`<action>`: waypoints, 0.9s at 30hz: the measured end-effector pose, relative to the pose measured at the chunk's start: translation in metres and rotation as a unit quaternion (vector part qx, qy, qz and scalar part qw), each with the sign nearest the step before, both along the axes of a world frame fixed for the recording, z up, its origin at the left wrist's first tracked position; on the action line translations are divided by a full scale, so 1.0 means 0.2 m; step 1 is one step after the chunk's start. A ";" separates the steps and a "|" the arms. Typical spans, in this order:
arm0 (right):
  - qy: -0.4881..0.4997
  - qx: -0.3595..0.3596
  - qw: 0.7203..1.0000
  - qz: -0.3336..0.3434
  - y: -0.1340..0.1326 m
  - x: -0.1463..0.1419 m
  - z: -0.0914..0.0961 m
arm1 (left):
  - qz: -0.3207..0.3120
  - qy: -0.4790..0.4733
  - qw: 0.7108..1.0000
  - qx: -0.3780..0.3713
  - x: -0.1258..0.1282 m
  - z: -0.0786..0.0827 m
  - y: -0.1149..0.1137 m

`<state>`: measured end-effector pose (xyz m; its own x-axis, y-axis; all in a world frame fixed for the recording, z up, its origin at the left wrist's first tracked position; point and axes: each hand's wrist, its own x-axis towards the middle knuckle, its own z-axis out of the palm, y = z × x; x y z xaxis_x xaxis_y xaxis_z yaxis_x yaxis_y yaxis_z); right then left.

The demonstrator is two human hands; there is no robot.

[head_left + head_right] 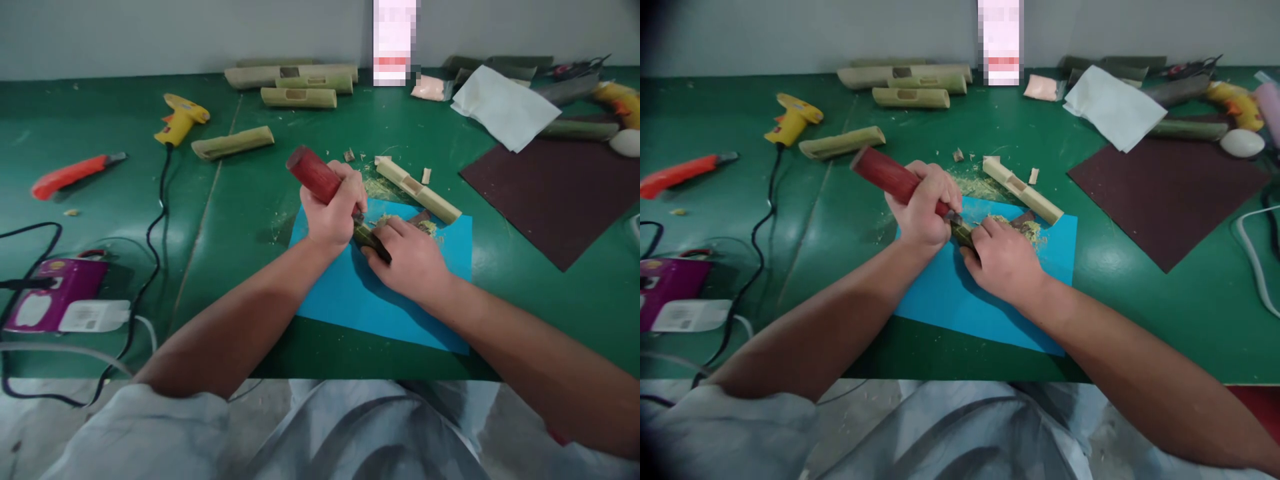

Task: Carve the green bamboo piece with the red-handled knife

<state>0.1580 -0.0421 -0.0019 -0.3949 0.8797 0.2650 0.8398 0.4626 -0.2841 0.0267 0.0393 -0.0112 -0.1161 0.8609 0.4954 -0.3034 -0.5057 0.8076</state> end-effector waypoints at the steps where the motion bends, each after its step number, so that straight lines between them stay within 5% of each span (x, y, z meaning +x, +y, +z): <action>1: 0.002 0.000 1.000 0.003 0.00 0.00 0.00 | 0.001 0.009 1.000 0.010 0.00 0.00 0.00; 11: 0.015 -0.011 1.000 0.010 0.01 0.02 0.01 | 0.011 -0.030 0.998 0.044 0.00 -0.01 0.01; 22: -0.002 -0.014 1.000 0.006 0.00 0.01 0.01 | 0.033 0.026 0.999 -0.023 0.00 0.00 0.00; 27: 0.001 -0.011 1.000 0.006 0.00 0.01 0.01 | 0.010 -0.007 1.000 0.025 0.01 0.01 0.00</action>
<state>0.1594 -0.0419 -0.0005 -0.4055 0.8801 0.2468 0.8333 0.4669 -0.2959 0.0289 0.0398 -0.0102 -0.1399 0.8320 0.5369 -0.3031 -0.5522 0.7767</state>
